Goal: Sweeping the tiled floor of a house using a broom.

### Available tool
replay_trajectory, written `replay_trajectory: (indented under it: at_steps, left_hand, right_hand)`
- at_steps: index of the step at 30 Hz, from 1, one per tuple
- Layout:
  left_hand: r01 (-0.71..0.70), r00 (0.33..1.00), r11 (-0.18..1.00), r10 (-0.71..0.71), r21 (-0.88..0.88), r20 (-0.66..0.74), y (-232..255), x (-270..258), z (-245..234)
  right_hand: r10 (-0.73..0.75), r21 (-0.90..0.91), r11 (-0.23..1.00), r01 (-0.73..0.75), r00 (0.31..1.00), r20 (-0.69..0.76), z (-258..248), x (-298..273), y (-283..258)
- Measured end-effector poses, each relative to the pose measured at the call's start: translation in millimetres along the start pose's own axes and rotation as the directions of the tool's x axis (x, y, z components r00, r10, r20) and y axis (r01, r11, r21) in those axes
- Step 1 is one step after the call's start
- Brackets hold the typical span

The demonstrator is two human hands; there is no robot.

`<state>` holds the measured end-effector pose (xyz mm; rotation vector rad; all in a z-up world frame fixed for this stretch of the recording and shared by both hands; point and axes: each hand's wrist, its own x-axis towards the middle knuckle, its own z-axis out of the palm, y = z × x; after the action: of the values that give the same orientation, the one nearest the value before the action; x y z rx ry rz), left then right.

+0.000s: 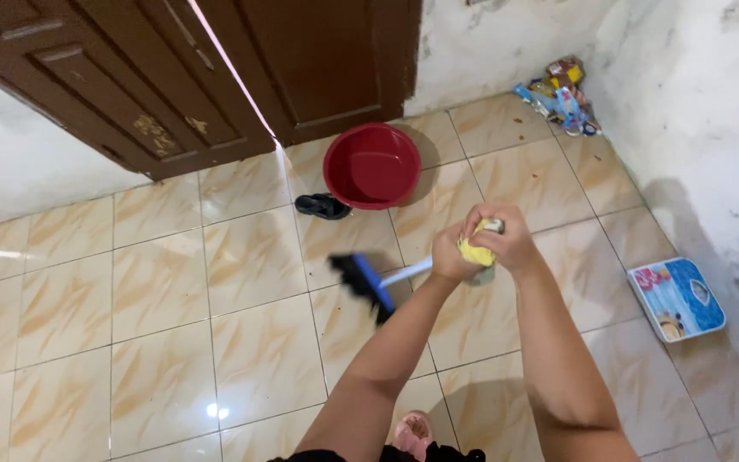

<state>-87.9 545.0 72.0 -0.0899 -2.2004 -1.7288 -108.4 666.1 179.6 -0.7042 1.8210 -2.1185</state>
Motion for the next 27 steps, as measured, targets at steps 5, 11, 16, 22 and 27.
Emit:
replay_trajectory:
  at_steps: [5, 11, 16, 22, 27]
  left_hand:
    - [-0.140, 0.986, 0.977, 0.152, -0.163, 0.064, -88.6, 40.2, 51.9]
    - [-0.167, 0.986, 0.974, 0.164, -0.150, -0.038, 91.2, 26.8, 19.9]
    - [-0.104, 0.992, 0.986, 0.094, -0.131, -0.085, 75.9, 18.5, 46.9]
    - [-0.260, 0.963, 0.959, 0.250, -0.113, -0.097, -16.2, 38.8, 101.2]
    - [-0.232, 0.972, 0.970, 0.234, -0.077, 0.008, -22.7, 42.6, 109.1]
  right_hand:
    - [-0.145, -0.385, 0.907, 0.167, 0.986, 0.085, -5.5, 16.4, -12.6]
    - [-0.168, -0.149, 0.970, 0.194, 0.971, 0.169, -22.8, 15.0, -77.9]
    - [-0.116, -0.113, 0.985, 0.129, 0.986, 0.117, -46.5, 14.2, -55.4]
    - [-0.206, -0.317, 0.915, 0.250, 0.964, 0.167, -76.1, 13.0, -27.1]
    - [-0.148, -0.344, 0.920, 0.190, 0.978, 0.146, -75.7, 8.8, -38.6]
